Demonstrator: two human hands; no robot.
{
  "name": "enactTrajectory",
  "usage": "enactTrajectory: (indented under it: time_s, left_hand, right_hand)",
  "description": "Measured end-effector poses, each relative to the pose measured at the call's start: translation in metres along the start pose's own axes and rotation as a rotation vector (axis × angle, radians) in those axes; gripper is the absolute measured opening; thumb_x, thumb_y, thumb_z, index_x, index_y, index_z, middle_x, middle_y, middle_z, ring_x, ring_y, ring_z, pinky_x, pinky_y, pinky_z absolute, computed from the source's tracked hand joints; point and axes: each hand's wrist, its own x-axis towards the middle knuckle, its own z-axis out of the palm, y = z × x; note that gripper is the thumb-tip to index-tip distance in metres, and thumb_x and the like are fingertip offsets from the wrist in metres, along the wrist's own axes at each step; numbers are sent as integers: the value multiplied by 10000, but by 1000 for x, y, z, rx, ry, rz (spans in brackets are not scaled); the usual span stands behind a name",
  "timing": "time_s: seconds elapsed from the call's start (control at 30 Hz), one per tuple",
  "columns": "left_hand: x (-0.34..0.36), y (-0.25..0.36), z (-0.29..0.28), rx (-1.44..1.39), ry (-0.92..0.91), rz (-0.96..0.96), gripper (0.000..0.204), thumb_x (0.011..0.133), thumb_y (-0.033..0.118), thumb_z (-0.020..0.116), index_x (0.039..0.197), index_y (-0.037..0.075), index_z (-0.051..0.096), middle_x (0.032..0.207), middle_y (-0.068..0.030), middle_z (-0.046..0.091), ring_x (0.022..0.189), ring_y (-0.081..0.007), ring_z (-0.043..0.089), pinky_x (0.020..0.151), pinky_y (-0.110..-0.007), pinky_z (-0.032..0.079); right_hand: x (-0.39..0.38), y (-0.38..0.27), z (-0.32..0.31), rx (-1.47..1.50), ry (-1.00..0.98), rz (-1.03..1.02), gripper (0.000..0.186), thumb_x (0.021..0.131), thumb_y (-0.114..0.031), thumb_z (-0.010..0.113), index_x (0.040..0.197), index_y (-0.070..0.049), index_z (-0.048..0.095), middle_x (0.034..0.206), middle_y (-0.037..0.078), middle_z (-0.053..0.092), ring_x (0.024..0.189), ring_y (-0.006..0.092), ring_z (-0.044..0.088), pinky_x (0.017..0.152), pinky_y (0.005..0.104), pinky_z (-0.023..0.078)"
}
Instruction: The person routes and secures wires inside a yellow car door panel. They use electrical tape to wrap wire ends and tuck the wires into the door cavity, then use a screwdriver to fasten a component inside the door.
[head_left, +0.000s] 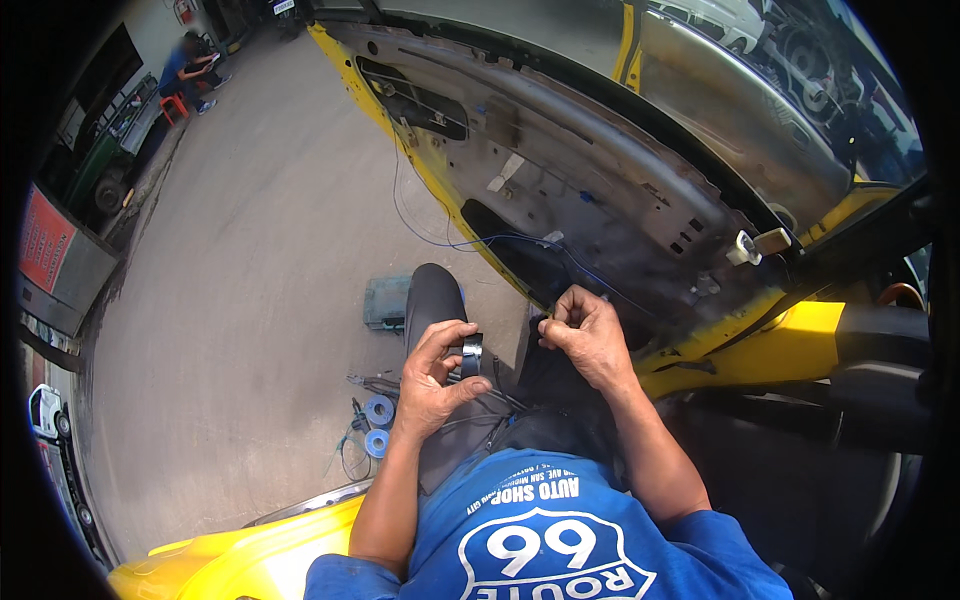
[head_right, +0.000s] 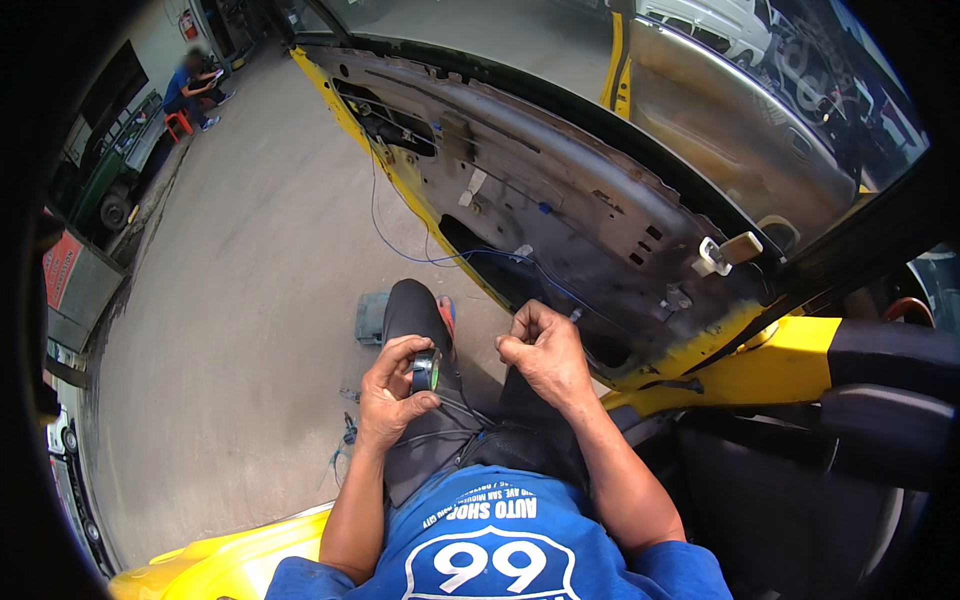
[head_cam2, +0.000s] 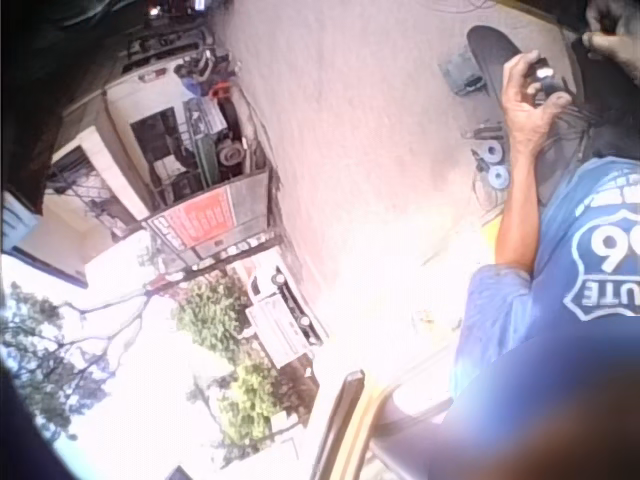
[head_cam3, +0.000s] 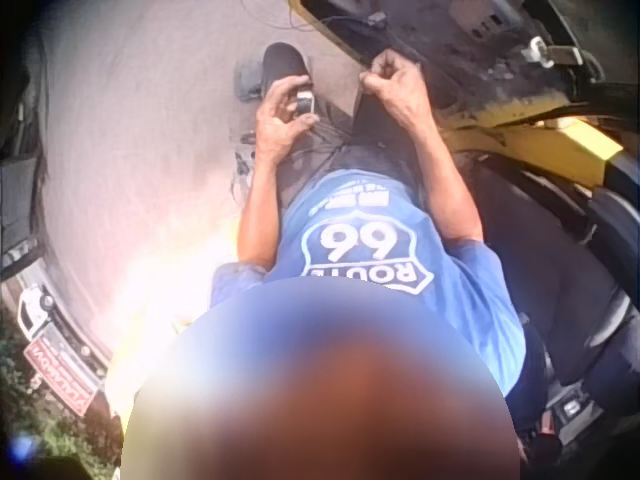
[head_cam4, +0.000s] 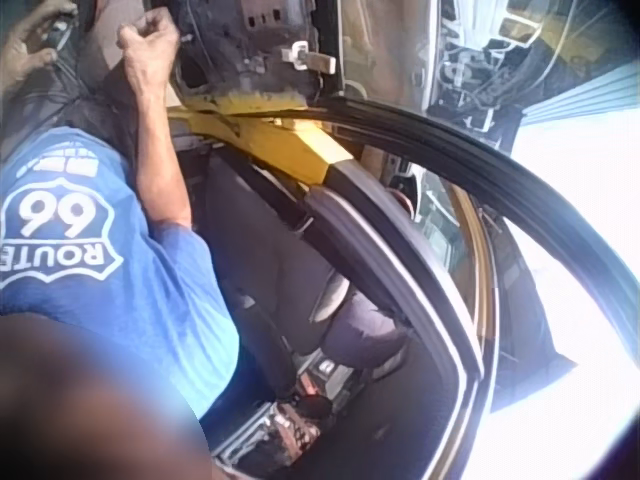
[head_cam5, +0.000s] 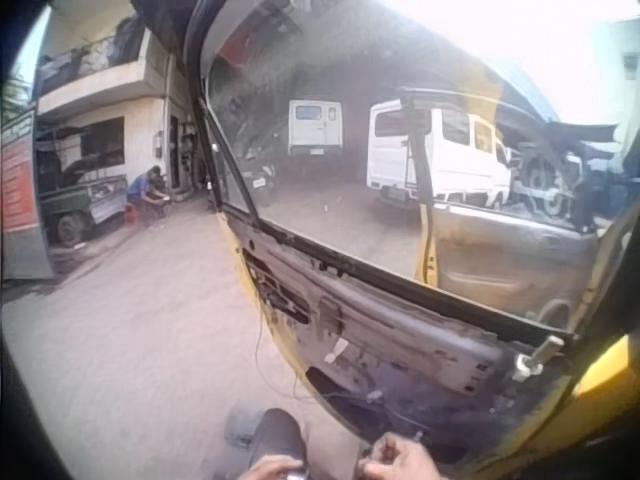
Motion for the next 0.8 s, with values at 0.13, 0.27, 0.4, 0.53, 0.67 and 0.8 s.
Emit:
enactTrajectory:
  time_s: [0.13, 0.27, 0.4, 0.53, 0.67, 0.8]
  left_hand:
    - [4, -4, 3, -11, -11, 54, 732, 706, 229, 974, 1320, 15, 639, 1313, -59, 535, 1205, -187, 562, 986, -338, 509]
    - [7, -3, 10, -5, 0, 71, 773, 680, 281, 991, 1314, 14, 637, 1294, -67, 552, 1207, -202, 568, 1010, -336, 479]
    - [8, -5, 12, 19, -13, 91, 782, 665, 306, 997, 1310, 35, 648, 1298, -64, 550, 1208, -200, 570, 992, -329, 484]
    - [5, -10, 7, 90, 24, 93, 782, 651, 301, 1001, 1316, 68, 663, 1333, -31, 538, 1173, -157, 561, 915, -289, 466]
    - [5, -9, 7, 105, 1, 114, 720, 704, 218, 973, 1325, 46, 653, 1353, -74, 540, 1199, -183, 595, 965, -326, 543]
    - [5, -5, 10, 92, -18, 80, 764, 695, 226, 977, 1349, 41, 628, 1352, -48, 528, 1240, -177, 558, 968, -296, 481]
  right_hand:
    - [-6, 5, -4, -206, -122, 20, 244, 863, -100, 766, 1036, 33, 656, 715, 74, 682, 675, 141, 662, 676, 325, 540]
    - [-7, 8, -6, -450, -174, -17, 291, 941, -284, 757, 937, 5, 724, 737, 115, 714, 676, 228, 690, 671, 388, 537]
    - [-5, 26, -10, -776, -101, -151, 368, 955, -331, 714, 860, 24, 725, 686, 216, 671, 670, 382, 688, 675, 467, 534]
    - [-9, 37, -9, -519, -50, -263, 357, 903, -339, 761, 819, 8, 745, 679, 232, 658, 668, 398, 689, 647, 472, 520]
    - [-14, 27, -7, -844, -26, -108, 340, 876, -333, 790, 820, -1, 742, 672, 227, 657, 624, 386, 680, 604, 475, 510]
    - [-15, 15, 6, -580, -46, -201, 242, 881, -245, 788, 919, -8, 761, 765, 207, 711, 679, 352, 709, 652, 433, 541]
